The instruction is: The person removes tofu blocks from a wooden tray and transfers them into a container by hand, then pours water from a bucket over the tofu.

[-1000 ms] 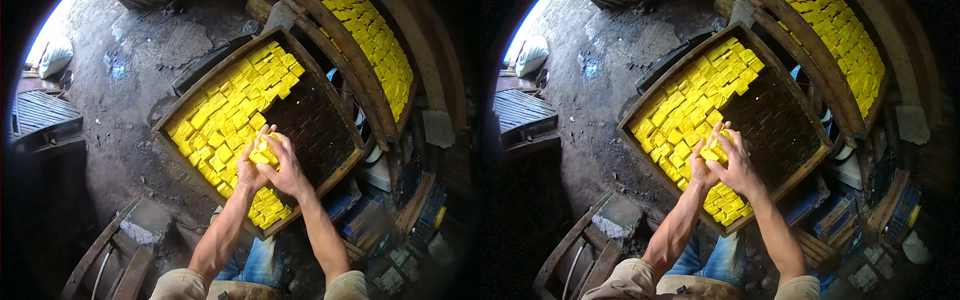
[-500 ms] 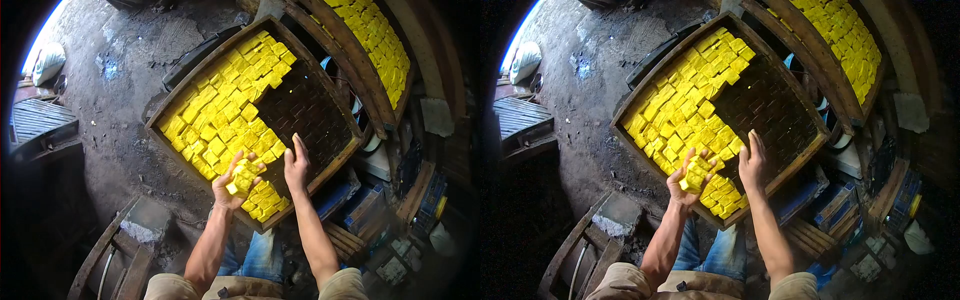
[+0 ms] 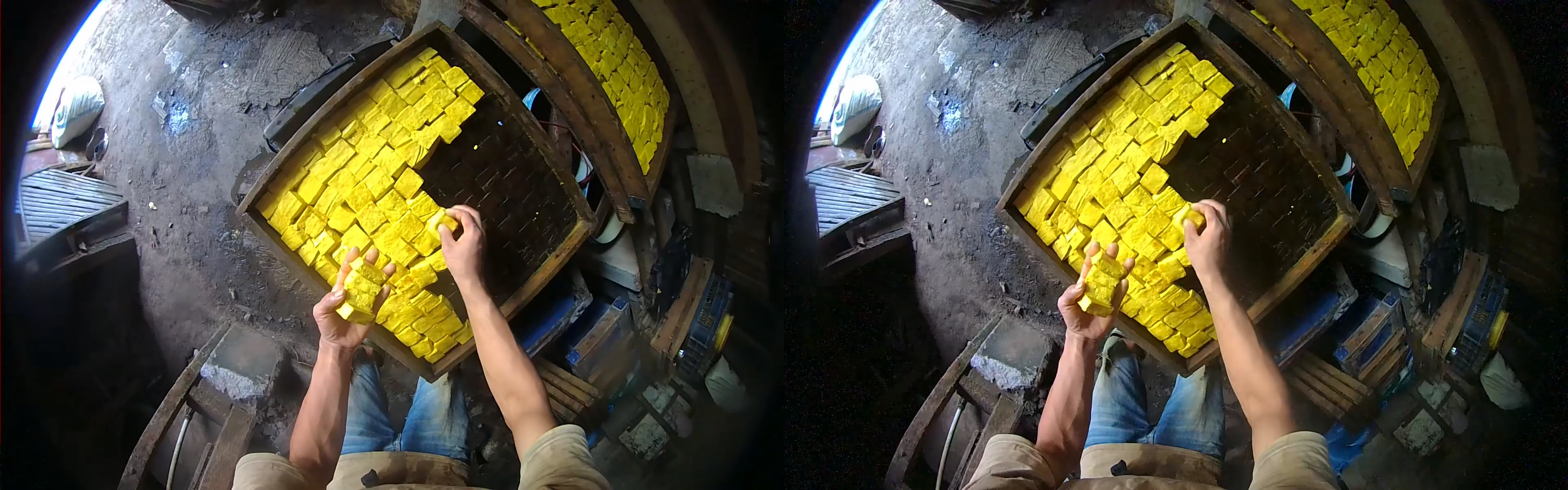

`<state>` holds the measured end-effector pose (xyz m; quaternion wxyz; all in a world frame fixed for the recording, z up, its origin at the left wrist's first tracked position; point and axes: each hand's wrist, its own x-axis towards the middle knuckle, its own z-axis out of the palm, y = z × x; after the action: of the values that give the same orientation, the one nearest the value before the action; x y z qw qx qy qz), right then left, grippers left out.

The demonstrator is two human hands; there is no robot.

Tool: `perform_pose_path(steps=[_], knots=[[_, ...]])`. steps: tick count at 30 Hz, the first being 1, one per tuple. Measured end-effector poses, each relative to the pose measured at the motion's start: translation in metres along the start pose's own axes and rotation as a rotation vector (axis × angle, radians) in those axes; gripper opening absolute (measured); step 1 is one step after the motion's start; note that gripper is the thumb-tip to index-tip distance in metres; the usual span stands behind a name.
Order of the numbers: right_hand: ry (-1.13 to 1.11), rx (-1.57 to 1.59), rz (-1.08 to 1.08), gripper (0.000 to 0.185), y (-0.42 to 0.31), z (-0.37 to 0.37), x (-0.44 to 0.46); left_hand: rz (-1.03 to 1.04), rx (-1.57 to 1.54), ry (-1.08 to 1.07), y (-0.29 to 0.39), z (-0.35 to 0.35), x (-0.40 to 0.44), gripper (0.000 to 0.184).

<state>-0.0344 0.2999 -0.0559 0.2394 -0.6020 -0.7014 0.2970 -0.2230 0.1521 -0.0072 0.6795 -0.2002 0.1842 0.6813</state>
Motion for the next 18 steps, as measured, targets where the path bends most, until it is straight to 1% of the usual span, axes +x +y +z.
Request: perform_pose_path(steps=[1, 2, 4, 5, 6, 8, 9, 10, 12, 13, 14, 16, 17, 18], knots=[[0.038, -0.233, -0.057, 0.030, -0.005, 0.001, 0.000, -0.011, -0.007, -0.007, 0.001, -0.001, -0.001, 0.080], [0.036, -0.231, -0.059, 0.030, -0.007, 0.010, -0.005, -0.019, -0.013, -0.013, 0.002, -0.002, -0.002, 0.079], [0.018, -0.573, -0.102, 0.037, -0.006, 0.026, -0.023, -0.017, -0.026, -0.003, 0.004, -0.005, -0.005, 0.076], [0.031, -0.489, -0.173, 0.041, -0.008, 0.025, -0.030, -0.012, -0.047, -0.012, 0.004, -0.007, -0.005, 0.075], [0.030, -0.492, -0.179, 0.041, -0.015, 0.018, -0.030, -0.005, -0.070, -0.024, 0.004, -0.010, -0.003, 0.073], [-0.087, 0.088, 0.179, 0.041, -0.025, 0.004, -0.027, 0.008, -0.107, -0.053, 0.005, -0.015, -0.002, 0.072], [-0.037, 0.233, 0.223, 0.040, -0.013, 0.006, -0.022, 0.017, -0.137, -0.077, 0.006, -0.016, -0.003, 0.072], [-0.020, 0.454, 0.253, 0.039, -0.009, 0.005, -0.014, 0.022, -0.138, -0.078, 0.008, -0.016, -0.002, 0.072], [-0.064, 0.478, 0.200, 0.039, -0.008, 0.003, 0.002, 0.028, -0.199, -0.073, 0.010, -0.016, -0.003, 0.073], [-0.080, 0.409, 0.138, 0.039, -0.016, 0.005, 0.013, 0.028, -0.200, -0.070, 0.011, -0.014, -0.003, 0.073], [-0.171, 0.340, 0.192, 0.038, -0.025, 0.005, 0.020, 0.022, -0.196, -0.062, 0.011, -0.011, -0.003, 0.074], [-0.230, -0.117, 0.121, 0.042, -0.037, 0.018, 0.029, 0.019, -0.192, -0.060, 0.011, -0.004, -0.002, 0.074], [-0.241, -0.347, 0.190, 0.050, -0.045, 0.021, 0.026, 0.008, -0.182, -0.074, 0.011, 0.000, -0.003, 0.075], [-0.241, -0.343, 0.187, 0.050, -0.041, 0.033, 0.021, -0.002, -0.171, -0.087, 0.012, 0.002, -0.003, 0.076]])
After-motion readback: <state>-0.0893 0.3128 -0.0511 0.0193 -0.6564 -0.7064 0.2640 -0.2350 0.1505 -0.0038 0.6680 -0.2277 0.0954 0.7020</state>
